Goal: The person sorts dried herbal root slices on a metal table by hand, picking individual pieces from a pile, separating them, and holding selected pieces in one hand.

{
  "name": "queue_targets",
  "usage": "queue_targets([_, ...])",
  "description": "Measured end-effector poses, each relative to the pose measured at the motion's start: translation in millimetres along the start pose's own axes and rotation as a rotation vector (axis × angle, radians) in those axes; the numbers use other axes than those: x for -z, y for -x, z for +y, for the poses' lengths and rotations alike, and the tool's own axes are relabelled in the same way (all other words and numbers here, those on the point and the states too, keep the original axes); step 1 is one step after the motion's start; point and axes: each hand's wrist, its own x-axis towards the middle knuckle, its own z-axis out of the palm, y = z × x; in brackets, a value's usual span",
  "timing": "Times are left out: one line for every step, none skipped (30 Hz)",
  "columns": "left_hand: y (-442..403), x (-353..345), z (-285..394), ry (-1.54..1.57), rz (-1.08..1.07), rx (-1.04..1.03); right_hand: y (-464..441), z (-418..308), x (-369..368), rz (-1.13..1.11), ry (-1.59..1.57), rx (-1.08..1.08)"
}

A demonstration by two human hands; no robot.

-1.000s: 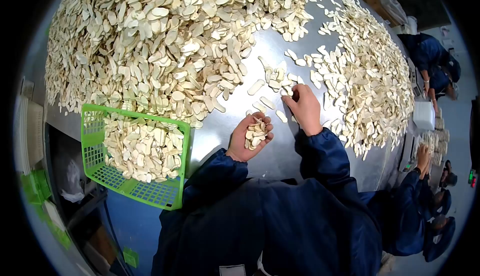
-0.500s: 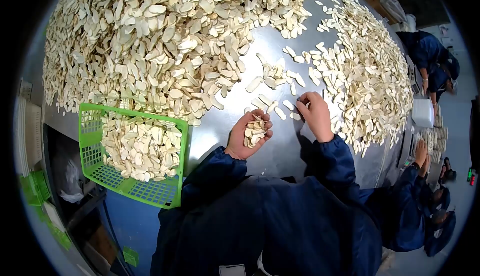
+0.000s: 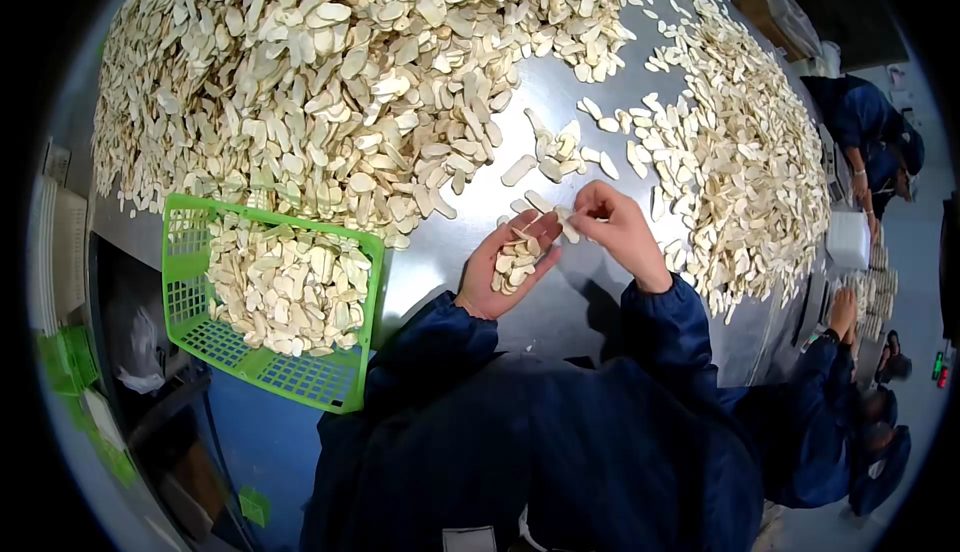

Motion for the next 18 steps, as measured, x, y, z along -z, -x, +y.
queue_targets([-0.2, -0.4, -0.2, 0.007, -0.005, 0.004, 1.4, -9.1, -4.7, -0.054, -0.028, -0.031])
queue_targets([-0.5, -0.1, -0.8, 0.013, -0.015, 0.010, -4.5, -6.8, -8.5, 0.020, 0.096, 0.013])
queue_targets([-0.7, 0.6, -1.2, 0.018, -0.027, 0.015, -16.4, -0.2, -11.6, 0.093, 0.221, 0.059])
queue_targets([-1.2, 1.3, -0.6, 0.022, -0.041, 0.015, -26.2, 6.0, -15.3, 0.164, 0.345, 0.109])
queue_targets([-1.8, 3.2, 0.3, 0.029, -0.051, 0.017, -32.5, 11.1, -20.3, 0.212, 0.441, 0.163])
queue_targets([-1.4, 5.1, 0.8, 0.036, -0.059, 0.015, -38.4, 16.2, -26.2, 0.258, 0.535, 0.218])
queue_targets([0.0, 6.1, 1.5, 0.044, -0.065, 0.013, -42.2, 20.3, -31.0, 0.303, 0.627, 0.270])
queue_targets([1.5, 6.3, 2.1, 0.029, -0.019, 0.004, -42.8, 24.0, -33.4, 0.280, 0.626, 0.274])
queue_targets([1.2, 8.0, 3.5, 0.027, -0.037, 0.008, -42.5, 22.5, -32.8, 0.258, 0.591, 0.264])
queue_targets([0.4, 11.8, 4.1, 0.027, -0.054, 0.014, -40.6, 21.1, -29.8, 0.237, 0.558, 0.252])
queue_targets([0.3, 14.5, 3.7, 0.028, -0.069, 0.023, -38.3, 21.7, -25.1, 0.216, 0.526, 0.235])
queue_targets([0.9, 13.2, 2.3, -0.002, -0.041, 0.010, -38.8, 33.3, -13.7, 0.220, 0.434, 0.192])
queue_targets([0.8, 12.9, 2.0, -0.008, -0.027, 0.016, -36.7, 37.8, -0.7, 0.254, 0.381, 0.078])
queue_targets([0.4, 12.6, 1.8, -0.014, -0.014, 0.019, -36.1, 45.3, 15.8, 0.299, 0.470, 0.067])
queue_targets([0.2, 11.7, 1.3, -0.021, 0.000, 0.022, -36.2, 43.7, 24.2, 0.343, 0.559, 0.056])
queue_targets([0.7, 8.0, 0.8, -0.022, 0.026, 0.026, -36.5, 42.9, 26.4, 0.377, 0.635, 0.074])
queue_targets([0.3, 8.3, 0.5, -0.024, 0.018, 0.030, -36.3, 40.4, 29.9, 0.414, 0.711, 0.093])
queue_targets([0.1, 9.0, 0.6, -0.028, 0.011, 0.034, -36.7, 34.5, 31.5, 0.450, 0.786, 0.112])
